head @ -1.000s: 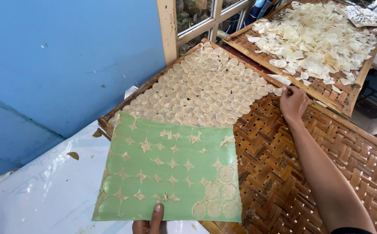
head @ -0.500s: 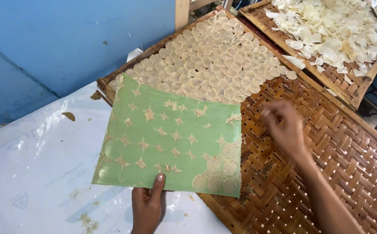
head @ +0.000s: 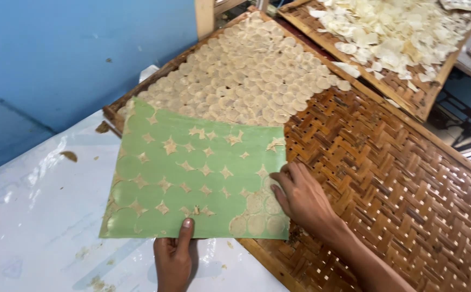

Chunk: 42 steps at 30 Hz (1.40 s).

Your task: Transferring small rounds of dough from a patterned stencil sheet to woven drying trays.

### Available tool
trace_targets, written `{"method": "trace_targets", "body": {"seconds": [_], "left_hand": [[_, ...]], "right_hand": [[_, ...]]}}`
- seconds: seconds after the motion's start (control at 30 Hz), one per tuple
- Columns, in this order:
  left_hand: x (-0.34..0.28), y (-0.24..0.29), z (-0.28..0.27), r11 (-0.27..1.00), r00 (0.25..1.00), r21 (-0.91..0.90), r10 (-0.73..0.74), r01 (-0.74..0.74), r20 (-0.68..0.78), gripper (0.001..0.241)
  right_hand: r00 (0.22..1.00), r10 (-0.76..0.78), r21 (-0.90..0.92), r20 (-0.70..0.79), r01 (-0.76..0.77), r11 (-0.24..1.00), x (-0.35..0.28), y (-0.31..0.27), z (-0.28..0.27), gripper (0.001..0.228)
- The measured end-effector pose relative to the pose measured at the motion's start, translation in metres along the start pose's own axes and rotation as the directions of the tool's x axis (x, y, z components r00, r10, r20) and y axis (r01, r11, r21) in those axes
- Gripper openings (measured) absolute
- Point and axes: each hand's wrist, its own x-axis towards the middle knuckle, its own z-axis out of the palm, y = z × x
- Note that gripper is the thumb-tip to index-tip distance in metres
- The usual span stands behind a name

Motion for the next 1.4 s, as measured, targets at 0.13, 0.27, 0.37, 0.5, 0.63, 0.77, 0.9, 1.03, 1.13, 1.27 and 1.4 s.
{"method": "trace_targets", "body": {"seconds": [0.13,0.27,0.37,0.5,0.63,0.77,0.9,1.03,1.13,1.27,1.4], "left_hand": [[0.001,-0.004,0.000,1.000,1.000,0.009,0.016,-0.016,-0.018,0.023],[0.004,-0.017,-0.003,1.000,1.000,-0.006,0.026,-0.026,-0.014,0.022],[0.006,-0.022,-0.005,0.997,0.997,-0.027,0.075,-0.075,-0.009,0.019],[0.007,-0.022,-0.005,0.997,0.997,0.034,0.076,-0.076,-0.014,0.020],[0.006,-0.021,-0.003,0.999,0.999,-0.038,0.033,-0.034,-0.027,0.021],[0.008,-0.029,-0.006,0.997,0.998,-0.035,0.062,-0.063,-0.028,0.021],[0.010,-0.037,-0.006,0.996,0.996,-0.038,0.084,-0.085,-0.024,0.020],[0.010,-0.035,-0.006,0.995,0.997,-0.054,0.082,-0.083,-0.011,0.024],[0.012,-0.041,-0.006,0.994,0.996,-0.066,0.086,-0.086,-0.012,0.024],[0.012,-0.046,-0.006,0.994,0.997,-0.077,0.069,-0.072,-0.037,0.023],[0.011,-0.045,-0.003,0.980,0.999,-0.191,0.048,-0.049,-0.007,0.034]], "right_hand": [[0.999,0.041,0.081,0.018,-0.042,0.996,-0.001,-0.001,0.005,0.015],[0.997,0.016,0.082,-0.071,-0.010,0.997,-0.005,-0.011,-0.004,0.014],[0.998,0.020,0.106,-0.065,-0.013,0.994,-0.009,-0.011,-0.004,0.017],[0.997,0.043,0.113,-0.066,-0.035,0.993,-0.010,-0.006,0.003,0.027],[0.994,0.041,0.150,-0.100,-0.026,0.988,-0.008,-0.013,-0.008,0.019],[0.986,-0.032,0.187,-0.162,0.062,0.980,-0.007,-0.012,-0.011,0.014],[0.957,0.167,0.431,-0.238,-0.050,0.901,-0.002,-0.005,-0.016,0.017],[0.919,0.260,0.481,-0.296,-0.092,0.872,0.012,0.035,-0.008,0.018],[0.884,0.439,0.519,-0.164,-0.301,0.800,0.026,0.072,-0.006,0.022],[0.853,0.478,0.487,-0.208,-0.334,0.807,0.043,0.154,0.023,0.018],[0.778,0.568,0.437,-0.269,-0.427,0.792,0.072,0.197,0.025,0.013]]}}
